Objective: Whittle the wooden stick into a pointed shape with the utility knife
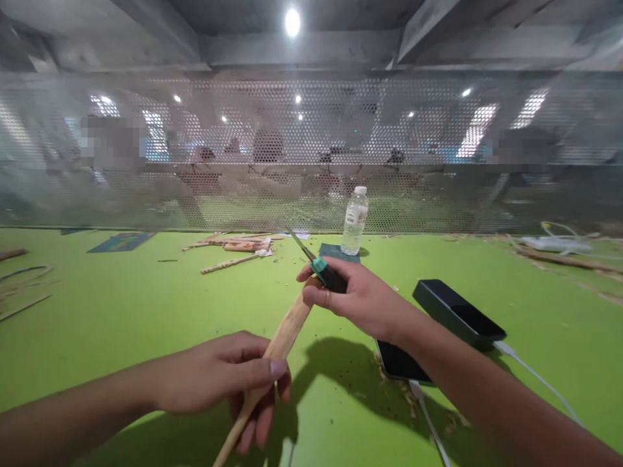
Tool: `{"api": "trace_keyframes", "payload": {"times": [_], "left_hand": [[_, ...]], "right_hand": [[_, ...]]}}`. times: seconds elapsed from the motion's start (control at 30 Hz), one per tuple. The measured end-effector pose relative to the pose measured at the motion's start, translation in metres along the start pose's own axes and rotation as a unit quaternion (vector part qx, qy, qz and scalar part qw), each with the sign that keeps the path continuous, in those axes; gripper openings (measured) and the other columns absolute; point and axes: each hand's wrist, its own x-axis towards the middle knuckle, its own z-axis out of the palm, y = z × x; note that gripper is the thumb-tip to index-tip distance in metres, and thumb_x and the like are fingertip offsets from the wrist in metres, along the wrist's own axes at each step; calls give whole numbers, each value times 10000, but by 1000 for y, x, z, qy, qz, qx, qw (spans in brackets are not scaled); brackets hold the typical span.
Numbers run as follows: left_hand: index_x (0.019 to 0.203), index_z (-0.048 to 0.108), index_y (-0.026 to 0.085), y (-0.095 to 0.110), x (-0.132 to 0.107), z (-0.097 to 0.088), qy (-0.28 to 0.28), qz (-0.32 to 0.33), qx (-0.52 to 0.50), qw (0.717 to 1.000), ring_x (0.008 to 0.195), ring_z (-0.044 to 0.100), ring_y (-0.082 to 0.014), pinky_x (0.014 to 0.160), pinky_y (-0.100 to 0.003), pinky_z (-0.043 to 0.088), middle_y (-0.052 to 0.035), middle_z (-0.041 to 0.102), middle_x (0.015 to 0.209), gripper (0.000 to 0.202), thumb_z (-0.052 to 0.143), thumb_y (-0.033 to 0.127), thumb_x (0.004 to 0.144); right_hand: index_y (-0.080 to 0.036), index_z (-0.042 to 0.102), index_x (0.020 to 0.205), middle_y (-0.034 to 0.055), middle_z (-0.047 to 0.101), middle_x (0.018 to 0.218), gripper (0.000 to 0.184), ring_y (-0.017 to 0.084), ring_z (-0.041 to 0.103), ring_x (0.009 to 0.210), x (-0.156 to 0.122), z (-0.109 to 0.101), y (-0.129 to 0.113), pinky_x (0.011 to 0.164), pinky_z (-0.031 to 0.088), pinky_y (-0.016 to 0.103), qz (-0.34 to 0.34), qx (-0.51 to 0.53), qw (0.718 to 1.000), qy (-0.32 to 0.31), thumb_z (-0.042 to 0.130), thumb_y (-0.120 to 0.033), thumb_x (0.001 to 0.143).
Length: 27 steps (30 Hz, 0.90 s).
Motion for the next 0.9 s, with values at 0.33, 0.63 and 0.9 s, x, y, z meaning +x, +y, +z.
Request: {"api": "trace_keyframes", "payload": {"times": [0.33,0.63,0.9], "left_hand": [[955,615,169,-23,40,-11,7,-2,-159,987,331,543,-114,388,-191,467,-18,652,548,266,493,393,1031],[802,641,157,-40,48,-16,76,17,-229,970,287,484,-124,282,-179,414,-16,563,437,480,374,482,1034],[901,572,193,-42,46,-23,68,18,-291,954,302,407,-94,286,-161,384,46,512,506,275,378,367,987]], "right_hand": [[-223,688,1149,-66,534,648,419,117,428,552,2,26,28,524,307,250,122,42,992,-13,728,-544,884],[-237,669,1152,30,743,1012,376,224,664,909,-3,39,41,817,466,339,51,-76,995,32,577,-565,993],[-234,603,1153,26,698,908,394,212,632,801,-5,27,48,714,423,322,3,-185,982,37,427,-574,1059]]}}
